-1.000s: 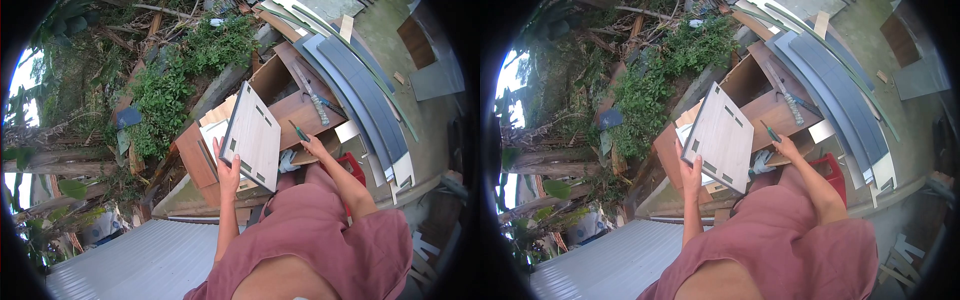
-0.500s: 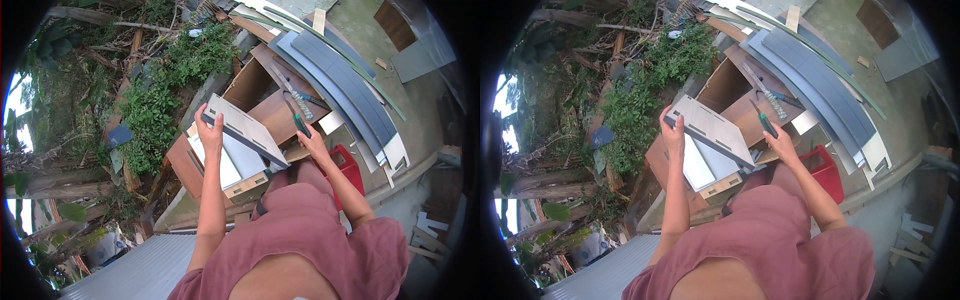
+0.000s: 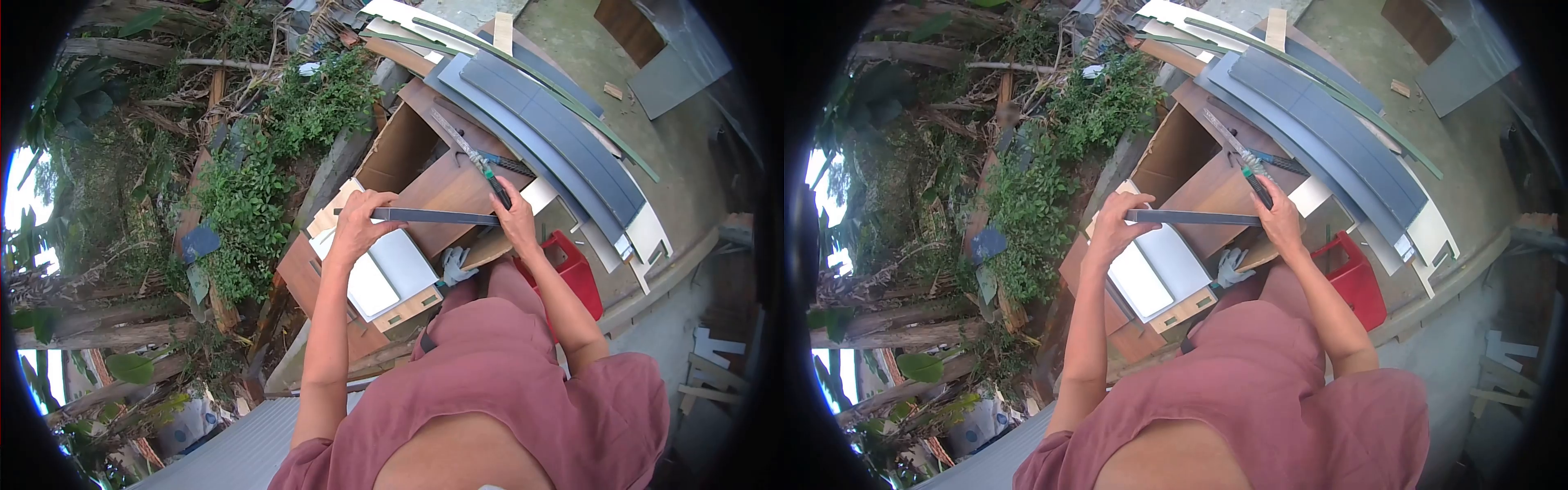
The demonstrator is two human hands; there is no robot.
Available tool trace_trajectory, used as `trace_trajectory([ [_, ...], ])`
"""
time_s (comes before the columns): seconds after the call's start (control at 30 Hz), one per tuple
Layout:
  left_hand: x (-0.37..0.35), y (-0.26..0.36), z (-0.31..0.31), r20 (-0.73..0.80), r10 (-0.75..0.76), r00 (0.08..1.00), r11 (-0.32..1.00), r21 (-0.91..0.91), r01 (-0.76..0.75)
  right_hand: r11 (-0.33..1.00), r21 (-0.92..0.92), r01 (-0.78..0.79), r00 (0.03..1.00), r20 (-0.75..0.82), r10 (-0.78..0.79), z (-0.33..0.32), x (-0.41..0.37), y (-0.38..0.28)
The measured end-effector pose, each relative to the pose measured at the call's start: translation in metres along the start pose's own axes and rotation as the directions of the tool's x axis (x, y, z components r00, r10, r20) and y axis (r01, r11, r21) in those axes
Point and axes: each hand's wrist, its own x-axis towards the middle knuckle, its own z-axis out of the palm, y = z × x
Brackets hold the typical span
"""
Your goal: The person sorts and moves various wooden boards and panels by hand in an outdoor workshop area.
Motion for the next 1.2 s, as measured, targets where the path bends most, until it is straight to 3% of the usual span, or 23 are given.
trace_trajectory([
  [0.07, -0.003, 0.004, 0.01, 0.157, 0.016, 0.987, 1.0, 0.015, -0.019, 0.993, -0.098, 0.066, 0.997, -0.034, -0.07, -0.005, 0.003, -0.011],
  [0.1, -0.006, 0.012, 0.015, 0.143, -0.01, 0.99, 1.0, 0.011, 0.008, 0.971, -0.201, 0.128, 0.988, -0.054, -0.141, -0.011, 0.006, -0.023],
  [0.13, -0.009, 0.017, 0.021, 0.146, -0.008, 0.989, 1.0, 0.01, 0.006, 0.971, -0.202, 0.125, 0.989, -0.056, -0.139, -0.014, 0.007, -0.035],
  [0.2, -0.016, 0.025, 0.035, 0.068, -0.106, 0.992, 0.967, -0.226, 0.118, 0.952, -0.207, 0.225, 0.97, -0.048, -0.239, -0.019, 0.003, -0.063],
  [0.27, -0.02, 0.027, 0.043, 0.017, -0.103, 0.995, 0.961, -0.256, 0.104, 0.933, -0.154, 0.326, 0.945, 0.027, -0.326, -0.025, -0.004, -0.091],
  [0.33, -0.021, 0.03, 0.044, -0.019, -0.253, 0.967, 0.948, -0.204, 0.244, 0.93, -0.121, 0.348, 0.927, 0.196, -0.321, -0.031, -0.018, -0.112],
  [0.37, -0.023, 0.023, 0.051, -0.114, -0.237, 0.965, 0.942, -0.271, 0.199, 0.93, -0.125, 0.347, 0.928, 0.191, -0.32, -0.031, -0.025, -0.118],
  [0.43, -0.026, 0.013, 0.053, -0.126, -0.256, 0.958, 0.931, -0.299, 0.209, 0.923, -0.088, 0.374, 0.889, 0.316, -0.331, -0.031, -0.034, -0.124],
  [0.57, -0.032, 0.015, 0.05, -0.165, -0.292, 0.942, 0.92, -0.317, 0.23, 0.927, -0.177, 0.33, 0.889, 0.389, -0.242, -0.028, -0.037, -0.113],
  [0.7, -0.043, 0.017, 0.049, -0.191, -0.341, 0.921, 0.894, -0.368, 0.255, 0.93, -0.248, 0.271, 0.895, 0.42, -0.149, -0.032, -0.02, -0.09],
  [1.0, -0.073, 0.0, 0.049, -0.247, -0.452, 0.857, 0.814, -0.508, 0.283, 0.89, -0.415, 0.187, 0.948, 0.312, -0.053, -0.028, 0.03, -0.003],
  [1.07, -0.079, -0.002, 0.05, -0.272, -0.464, 0.843, 0.814, -0.507, 0.284, 0.874, -0.487, -0.008, 0.947, 0.276, 0.162, -0.027, 0.043, 0.016],
  [1.1, -0.081, -0.003, 0.05, -0.292, -0.472, 0.832, 0.815, -0.505, 0.285, 0.918, -0.393, 0.052, 0.97, 0.238, 0.047, -0.02, 0.047, 0.043],
  [1.13, -0.084, -0.006, 0.051, -0.297, -0.477, 0.827, 0.814, -0.505, 0.288, 0.919, -0.39, 0.058, 0.968, 0.246, 0.044, -0.017, 0.054, 0.043],
  [1.17, -0.087, -0.009, 0.052, -0.291, -0.494, 0.82, 0.801, -0.518, 0.299, 0.966, -0.073, -0.248, 0.898, 0.358, 0.257, -0.015, 0.059, 0.043],
  [1.2, -0.09, -0.011, 0.052, -0.282, -0.512, 0.811, 0.787, -0.532, 0.312, 0.806, 0.2, -0.558, 0.755, 0.525, 0.392, -0.014, 0.062, 0.038],
])
